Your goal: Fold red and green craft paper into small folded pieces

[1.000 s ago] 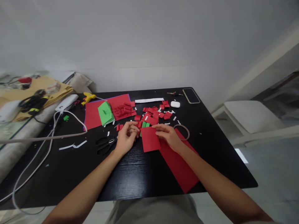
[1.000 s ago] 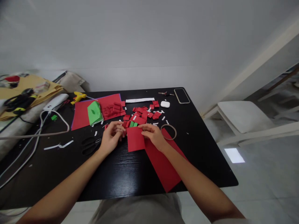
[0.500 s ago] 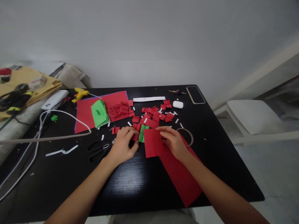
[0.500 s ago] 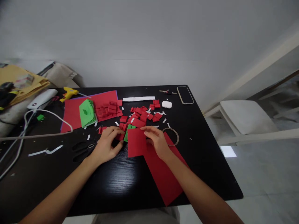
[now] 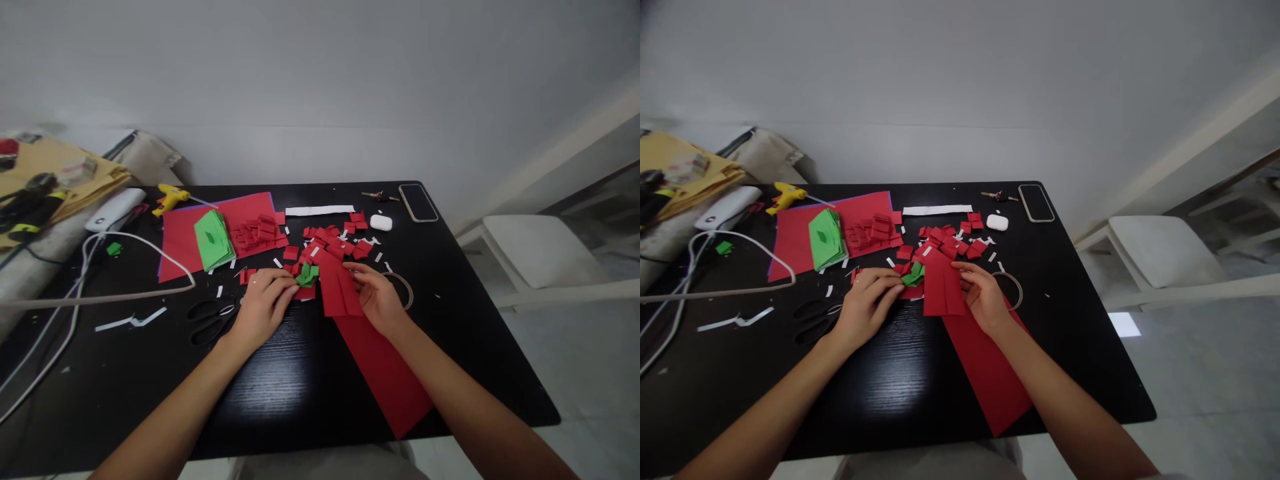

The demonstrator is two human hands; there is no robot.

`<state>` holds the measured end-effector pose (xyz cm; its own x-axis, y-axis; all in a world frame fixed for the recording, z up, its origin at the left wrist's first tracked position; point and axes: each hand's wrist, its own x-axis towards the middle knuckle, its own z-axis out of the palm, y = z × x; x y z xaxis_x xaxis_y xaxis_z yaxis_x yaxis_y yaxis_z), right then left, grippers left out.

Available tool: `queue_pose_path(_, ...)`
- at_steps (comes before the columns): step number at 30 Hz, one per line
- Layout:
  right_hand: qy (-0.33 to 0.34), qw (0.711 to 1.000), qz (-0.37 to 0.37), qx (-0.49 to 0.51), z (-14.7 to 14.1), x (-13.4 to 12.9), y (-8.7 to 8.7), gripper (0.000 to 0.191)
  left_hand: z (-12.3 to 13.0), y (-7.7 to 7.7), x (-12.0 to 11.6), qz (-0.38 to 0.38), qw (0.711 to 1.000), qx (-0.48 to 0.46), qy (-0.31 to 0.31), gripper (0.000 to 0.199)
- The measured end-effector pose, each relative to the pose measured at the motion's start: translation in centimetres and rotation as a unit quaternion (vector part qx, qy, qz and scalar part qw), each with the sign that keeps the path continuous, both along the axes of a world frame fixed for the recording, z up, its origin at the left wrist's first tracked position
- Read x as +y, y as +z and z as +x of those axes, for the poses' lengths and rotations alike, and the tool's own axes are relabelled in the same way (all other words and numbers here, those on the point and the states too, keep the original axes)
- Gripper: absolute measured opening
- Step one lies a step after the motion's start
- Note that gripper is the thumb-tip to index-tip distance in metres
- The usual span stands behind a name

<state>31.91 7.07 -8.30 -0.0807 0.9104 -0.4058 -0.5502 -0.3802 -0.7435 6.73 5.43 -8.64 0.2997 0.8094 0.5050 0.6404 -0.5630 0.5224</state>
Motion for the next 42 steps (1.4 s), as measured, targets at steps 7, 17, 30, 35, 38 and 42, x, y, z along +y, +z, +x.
queue_pose_path(7, 0.008, 1.000, 0.004, -0.014, -0.3, -0.2, -0.2, 0.024, -0.2, 0.7, -0.1, -0.035, 0.994, -0.091, 0.042, 0.013)
queue_pose_path(17, 0.012, 0.998, 0.031, -0.049, -0.5, -0.6, 0.0, 0.021, 0.7, 0.1, -0.6, -0.084, 0.979, 0.150, 0.109, 0.077)
queue_pose_path(30, 0.037, 0.997, 0.027, -0.065, -0.9, -0.9, 0.0, 0.020, -0.2, 0.8, 0.1, -0.071, 0.989, 0.079, 0.108, 0.038)
queue_pose_path(35, 0.037, 0.997, 0.030, -0.068, -0.9, -0.9, 0.1, 0.019, -2.2, 1.9, 4.2, -0.050, 0.969, 0.155, 0.187, 0.035)
queue_pose_path(38, 0.039, 0.996, 0.035, -0.074, -0.9, -0.9, -0.1, 0.020, -2.3, 2.0, 7.3, -0.040, 0.957, 0.198, 0.208, 0.044)
queue_pose_path(42, 0.052, 0.995, 0.047, -0.077, -0.9, -1.0, -0.1, 0.024, -1.8, 1.5, 10.2, -0.045, 0.946, 0.225, 0.228, 0.035)
